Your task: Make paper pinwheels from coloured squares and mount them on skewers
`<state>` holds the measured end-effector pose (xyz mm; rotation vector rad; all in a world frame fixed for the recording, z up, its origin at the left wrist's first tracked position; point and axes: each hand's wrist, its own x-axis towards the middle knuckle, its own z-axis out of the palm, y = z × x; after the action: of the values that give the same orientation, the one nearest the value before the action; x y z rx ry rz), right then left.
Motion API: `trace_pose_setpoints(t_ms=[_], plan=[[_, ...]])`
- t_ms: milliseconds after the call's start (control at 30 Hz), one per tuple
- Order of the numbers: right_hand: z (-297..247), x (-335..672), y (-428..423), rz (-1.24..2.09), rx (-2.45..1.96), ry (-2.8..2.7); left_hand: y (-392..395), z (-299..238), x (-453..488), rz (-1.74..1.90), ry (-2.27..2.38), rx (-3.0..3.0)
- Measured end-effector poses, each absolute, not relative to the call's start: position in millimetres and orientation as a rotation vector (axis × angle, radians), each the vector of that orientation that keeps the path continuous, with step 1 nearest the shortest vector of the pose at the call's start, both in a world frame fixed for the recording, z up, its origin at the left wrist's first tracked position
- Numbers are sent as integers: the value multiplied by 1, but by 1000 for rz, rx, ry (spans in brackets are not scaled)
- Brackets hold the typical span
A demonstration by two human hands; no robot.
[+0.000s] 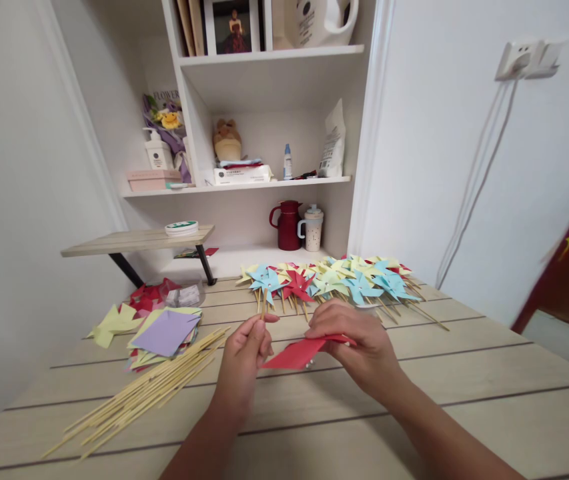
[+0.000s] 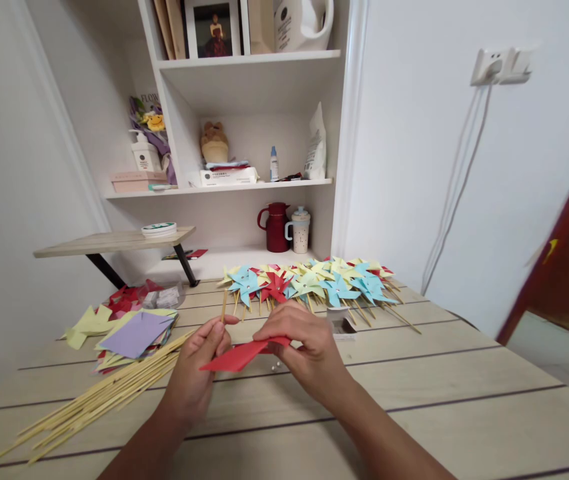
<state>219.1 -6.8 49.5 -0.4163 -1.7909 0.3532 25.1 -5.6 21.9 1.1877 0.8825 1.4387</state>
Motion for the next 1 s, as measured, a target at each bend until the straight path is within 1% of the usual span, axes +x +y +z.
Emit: trace_pose_setpoints(t_ms=[167, 300, 433, 600, 733, 1000], plan=[[49, 222, -6, 324, -360, -1805, -8, 18, 27, 1408, 952, 1311], [50, 221, -6, 273, -279, -1796, -12, 15, 29, 1391, 1063, 1595], [51, 220, -8, 227, -253, -1787, -15, 14, 31, 1472, 1091, 1805], [54, 220, -10, 219, -323, -1757, -18, 14, 29, 1553, 1222, 1717], [54, 219, -10, 187, -296, -1767, -17, 14, 27, 1623, 1230, 1751], [53, 220, -10, 138, -299, -1742, -14, 18, 26, 1835, 1118, 2237]])
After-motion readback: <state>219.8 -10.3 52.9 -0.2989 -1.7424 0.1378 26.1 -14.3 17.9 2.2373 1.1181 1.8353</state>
